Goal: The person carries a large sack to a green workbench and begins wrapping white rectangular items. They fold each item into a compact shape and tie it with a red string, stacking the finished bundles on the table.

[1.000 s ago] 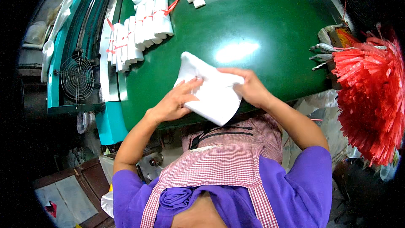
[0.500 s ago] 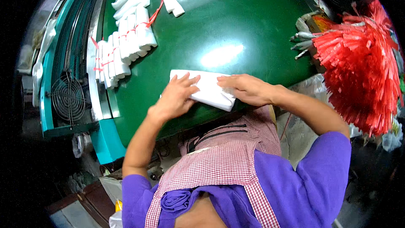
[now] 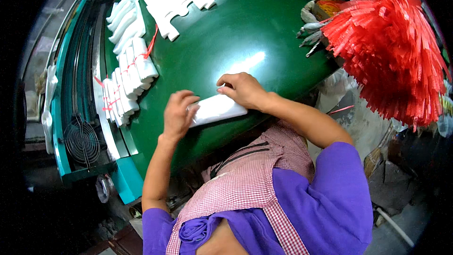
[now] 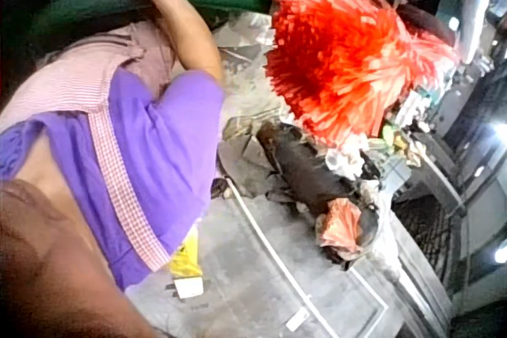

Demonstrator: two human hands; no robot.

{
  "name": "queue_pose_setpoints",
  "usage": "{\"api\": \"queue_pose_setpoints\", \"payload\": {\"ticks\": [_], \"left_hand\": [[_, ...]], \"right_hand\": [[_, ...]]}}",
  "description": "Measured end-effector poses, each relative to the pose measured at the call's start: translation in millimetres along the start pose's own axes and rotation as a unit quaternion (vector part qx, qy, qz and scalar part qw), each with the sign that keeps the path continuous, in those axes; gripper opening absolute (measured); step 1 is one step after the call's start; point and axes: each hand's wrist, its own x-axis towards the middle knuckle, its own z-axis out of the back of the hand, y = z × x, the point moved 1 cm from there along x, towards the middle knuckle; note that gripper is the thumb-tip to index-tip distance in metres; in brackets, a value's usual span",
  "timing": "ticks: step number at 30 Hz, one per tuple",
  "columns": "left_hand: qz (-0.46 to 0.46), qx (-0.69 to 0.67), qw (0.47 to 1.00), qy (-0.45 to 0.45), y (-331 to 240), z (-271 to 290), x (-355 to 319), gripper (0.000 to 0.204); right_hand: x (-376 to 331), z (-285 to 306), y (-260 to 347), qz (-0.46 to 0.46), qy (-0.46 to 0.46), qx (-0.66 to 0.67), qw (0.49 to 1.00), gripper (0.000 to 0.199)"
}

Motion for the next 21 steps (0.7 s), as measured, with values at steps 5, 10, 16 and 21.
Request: {"api": "queue_pose_setpoints", "payload": {"ticks": [5, 10, 16, 21], "left_hand": [[0.095, -0.128, 0.971, 0.177, -16.4, -4.1, -9.5, 0.040], [0.123, -0.205, 0.948, 0.211, -40.4, -5.8, -18.9, 0.036], [0.340, -0.547, 0.764, 0.029, -39.7, -5.7, -96.0, 0.029], [0.351, -0.800, 0.485, -0.049, -44.0, -1.6, -85.7, 0.062]], "right_hand": [[3.6, 142.0, -19.4, 0.010, -0.135, -0.385, 0.913, 0.029], [-2.2, 227.0, -84.5, -0.209, -0.055, -0.613, 0.760, 0.021], [36.4, 99.5, -16.1, 0.284, -0.084, -0.313, 0.902, 0.022], [-28.4, -20.7, 82.0, 0.309, 0.184, 0.212, 0.909, 0.023]]}}
